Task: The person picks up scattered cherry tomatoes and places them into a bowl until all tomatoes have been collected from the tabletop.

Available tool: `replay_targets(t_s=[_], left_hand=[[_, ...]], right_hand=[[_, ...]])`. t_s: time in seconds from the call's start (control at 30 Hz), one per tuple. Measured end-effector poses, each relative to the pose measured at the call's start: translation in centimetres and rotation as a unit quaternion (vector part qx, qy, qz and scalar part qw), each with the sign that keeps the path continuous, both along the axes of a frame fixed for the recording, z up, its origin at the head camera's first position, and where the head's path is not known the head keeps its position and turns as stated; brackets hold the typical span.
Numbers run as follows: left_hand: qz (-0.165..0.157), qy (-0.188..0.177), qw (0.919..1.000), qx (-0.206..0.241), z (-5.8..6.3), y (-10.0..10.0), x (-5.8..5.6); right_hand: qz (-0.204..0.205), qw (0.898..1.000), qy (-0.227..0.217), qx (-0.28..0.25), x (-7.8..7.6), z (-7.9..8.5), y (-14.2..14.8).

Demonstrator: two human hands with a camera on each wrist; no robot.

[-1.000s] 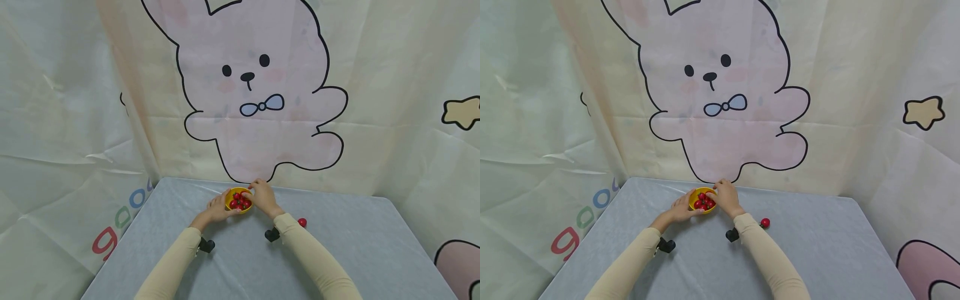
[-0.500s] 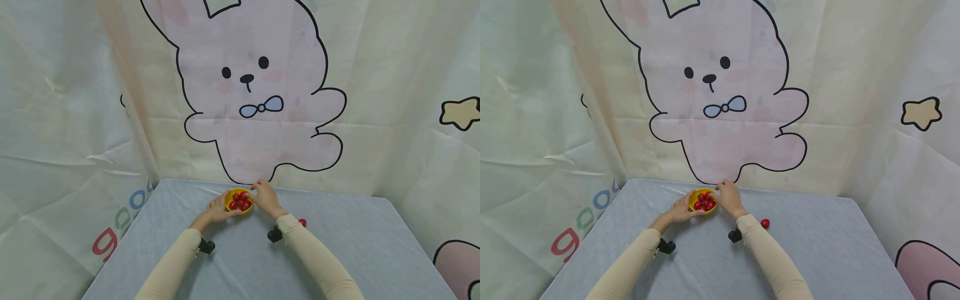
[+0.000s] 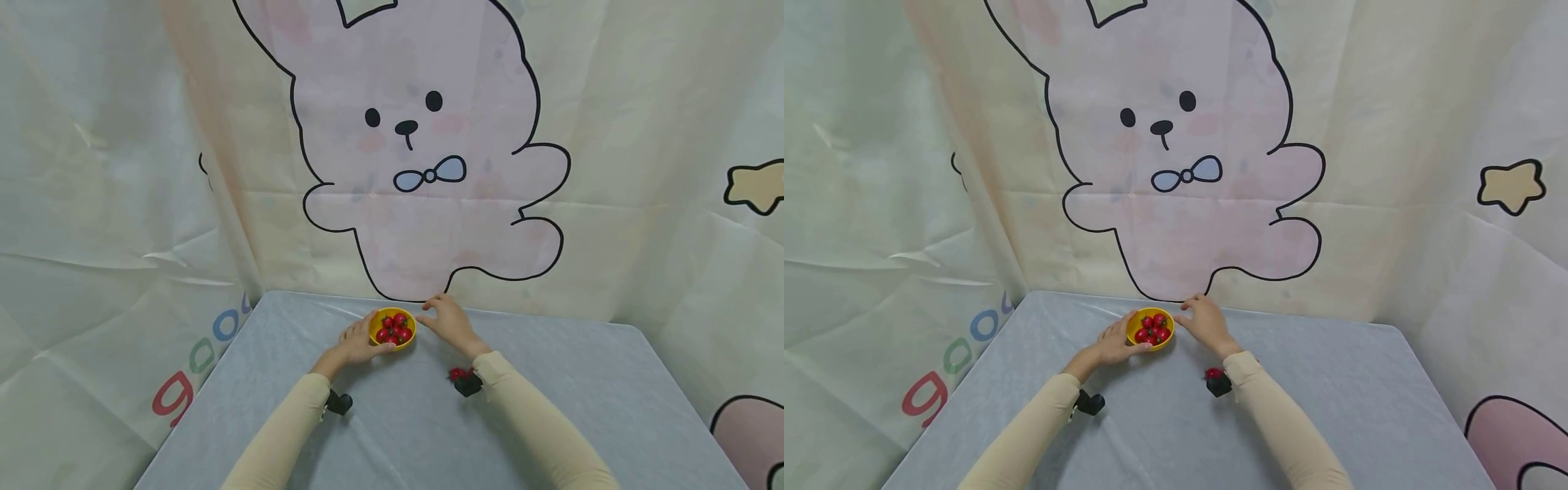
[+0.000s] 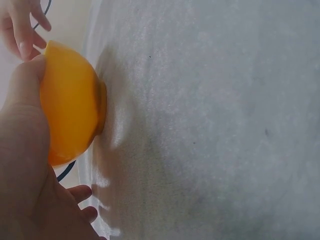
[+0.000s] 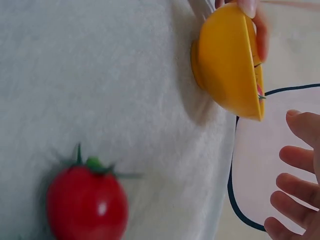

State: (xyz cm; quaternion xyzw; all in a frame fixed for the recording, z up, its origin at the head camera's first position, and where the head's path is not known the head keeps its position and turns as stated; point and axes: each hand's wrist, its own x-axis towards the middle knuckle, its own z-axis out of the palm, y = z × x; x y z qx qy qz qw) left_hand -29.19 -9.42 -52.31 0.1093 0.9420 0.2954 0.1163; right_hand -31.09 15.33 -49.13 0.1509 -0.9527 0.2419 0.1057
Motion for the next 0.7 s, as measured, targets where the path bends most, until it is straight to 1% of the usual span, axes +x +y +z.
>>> replay_targets(t_s=[0.13,0.33,0.43,0.57,0.7], left_hand=[[0.003,0.001,1.0,-0.001,0.0,0.0,0.0],[0.004,0.001,1.0,0.003,0.0,-0.1,0.1],[0.006,0.002,1.0,0.0,-0.2,-0.1,0.1],[0.008,0.002,1.0,-0.001,-0.4,0.0,-0.1],[0.009,-0.001,1.0,-0.001,-0.4,0.0,-0.1]], right_hand=[[0.003,1.0,-0.008,-0.005,0.7,0.1,1.1],[0.001,1.0,-0.01,-0.006,1.9,-0.2,2.8],[0.006,1.0,-0.014,-0.003,2.5,-0.5,3.6],[0.006,1.0,-0.022,0.002,3.2,-0.8,4.3],[0.005,1.0,-0.029,0.004,4.0,-1.1,5.0]])
